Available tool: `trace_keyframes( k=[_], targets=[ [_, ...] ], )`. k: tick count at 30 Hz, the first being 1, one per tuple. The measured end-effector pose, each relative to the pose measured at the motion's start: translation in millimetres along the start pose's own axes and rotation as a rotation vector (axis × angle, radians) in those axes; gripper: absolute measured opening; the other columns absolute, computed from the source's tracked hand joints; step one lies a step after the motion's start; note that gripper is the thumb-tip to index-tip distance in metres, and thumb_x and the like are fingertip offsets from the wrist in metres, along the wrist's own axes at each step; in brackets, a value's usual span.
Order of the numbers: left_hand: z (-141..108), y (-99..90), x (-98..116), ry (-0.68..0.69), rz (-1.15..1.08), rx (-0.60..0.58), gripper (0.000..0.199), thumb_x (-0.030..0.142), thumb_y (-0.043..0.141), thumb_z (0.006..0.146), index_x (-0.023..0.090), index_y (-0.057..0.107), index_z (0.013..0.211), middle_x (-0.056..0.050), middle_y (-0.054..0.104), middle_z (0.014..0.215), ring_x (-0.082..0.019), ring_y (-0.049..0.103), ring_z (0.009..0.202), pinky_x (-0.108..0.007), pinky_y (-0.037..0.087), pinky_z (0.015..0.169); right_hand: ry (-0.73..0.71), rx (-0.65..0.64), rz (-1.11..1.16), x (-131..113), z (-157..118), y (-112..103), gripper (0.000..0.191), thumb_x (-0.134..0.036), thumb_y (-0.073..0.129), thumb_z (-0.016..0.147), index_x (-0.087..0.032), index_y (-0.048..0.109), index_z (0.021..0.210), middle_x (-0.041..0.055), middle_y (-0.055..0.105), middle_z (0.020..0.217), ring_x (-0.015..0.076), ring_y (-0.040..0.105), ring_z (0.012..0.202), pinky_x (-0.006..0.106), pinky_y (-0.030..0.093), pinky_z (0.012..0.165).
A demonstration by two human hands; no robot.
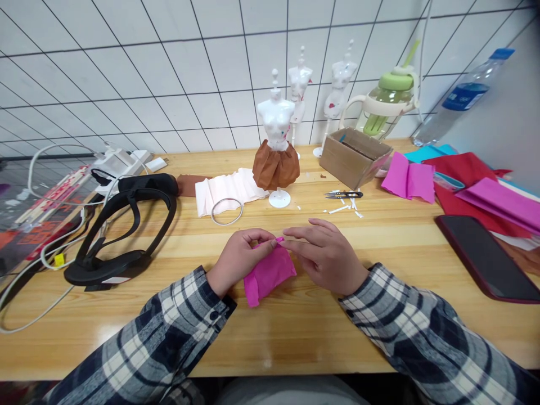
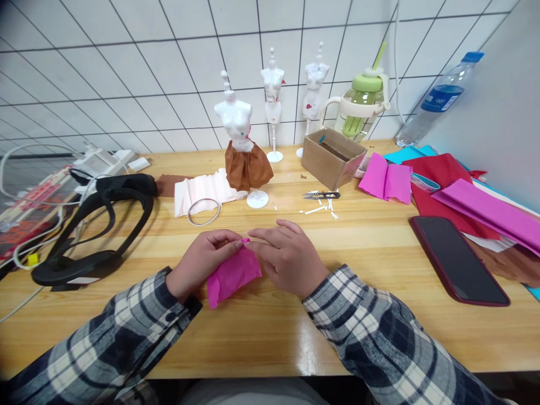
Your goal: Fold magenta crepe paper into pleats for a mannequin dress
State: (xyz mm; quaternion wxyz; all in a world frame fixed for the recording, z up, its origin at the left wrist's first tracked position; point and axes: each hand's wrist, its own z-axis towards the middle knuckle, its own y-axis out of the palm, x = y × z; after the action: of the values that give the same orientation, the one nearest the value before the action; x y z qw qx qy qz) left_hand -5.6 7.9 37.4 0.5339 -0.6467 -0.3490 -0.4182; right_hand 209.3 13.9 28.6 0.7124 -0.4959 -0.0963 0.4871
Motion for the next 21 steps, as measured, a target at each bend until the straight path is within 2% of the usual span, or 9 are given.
trace_keyframes(
  k=[5,8,12,14,17,19,21],
  targets=[
    [1.1,0.9,-0.2,0.003,0.021,0.019,0.019,0.033,0.065,0.079,0.016,0.072,0.079,-0.004,0.074,0.081,-0.017,0.065,0.074,-0.027,0.050,0.070,0.001,0.020,-0.032,-1.7,-1.2,-1.6,0.038,-0.017,0.053,0.089,-0.032,0.063,0.122,0.0013,0.065,0.125,0.0180,0.061,0.109,0.043,0.035,0.106],
    [1.8,0.3,-1.5,-0.012,0.014,0.023,0.023,0.038,0.065,0.080,0.016,0.072,0.081,-0.004,0.074,0.080,-0.018,0.066,0.073,-0.026,0.050,0.067,0.038,0.060,0.006,-1.4,-1.0,-1.5,0.042,-0.013,0.053,0.086,-0.033,0.064,0.121,0.0010,0.067,0.122,0.0187,0.062,0.107,0.042,0.038,0.105],
    [1.6,1.0,-1.4,0.027,0.077,-0.004,0.025,0.040,0.065,0.082,0.017,0.074,0.085,-0.005,0.075,0.084,-0.019,0.067,0.078,-0.027,0.051,0.070,0.182,0.123,0.175,0.8,2.4,1.9,0.029,-0.023,0.054,0.089,-0.026,0.066,0.116,0.0052,0.070,0.111,0.0194,0.063,0.099,0.036,0.049,0.091],
    [1.3,2.6,-1.3,0.075,0.156,-0.013,0.022,0.038,0.065,0.082,0.018,0.075,0.084,-0.005,0.074,0.084,-0.018,0.067,0.078,-0.028,0.050,0.071,0.296,0.077,0.273,2.1,4.5,4.1,0.026,-0.032,0.057,0.089,-0.022,0.069,0.110,0.0054,0.072,0.097,0.0177,0.065,0.085,0.032,0.052,0.078],
    [1.5,5.0,-3.1,0.154,0.278,-0.014,0.017,0.033,0.066,0.082,0.020,0.076,0.082,-0.004,0.073,0.080,-0.017,0.065,0.076,-0.028,0.049,0.071,0.408,-0.028,0.328,3.2,6.1,6.2,0.018,-0.034,0.062,0.086,-0.023,0.074,0.094,0.0012,0.071,0.077,0.0136,0.060,0.066,0.027,0.047,0.063],
    [2.3,6.0,-5.8,0.197,0.340,-0.019,0.014,0.030,0.065,0.082,0.021,0.076,0.083,-0.003,0.073,0.078,-0.016,0.063,0.075,-0.027,0.047,0.071,0.436,-0.061,0.327,3.2,6.1,6.9,0.013,-0.031,0.064,0.084,-0.024,0.075,0.088,-0.0007,0.071,0.074,0.0118,0.057,0.061,0.026,0.044,0.060],
    [3.1,6.6,-8.5,0.216,0.371,-0.031,0.014,0.029,0.065,0.082,0.022,0.076,0.084,-0.003,0.073,0.078,-0.016,0.063,0.074,-0.027,0.046,0.071,0.459,-0.056,0.332,3.0,5.8,7.5,0.014,-0.030,0.066,0.083,-0.024,0.074,0.092,-0.0012,0.071,0.076,0.0107,0.054,0.058,0.025,0.042,0.059]
  ],
)
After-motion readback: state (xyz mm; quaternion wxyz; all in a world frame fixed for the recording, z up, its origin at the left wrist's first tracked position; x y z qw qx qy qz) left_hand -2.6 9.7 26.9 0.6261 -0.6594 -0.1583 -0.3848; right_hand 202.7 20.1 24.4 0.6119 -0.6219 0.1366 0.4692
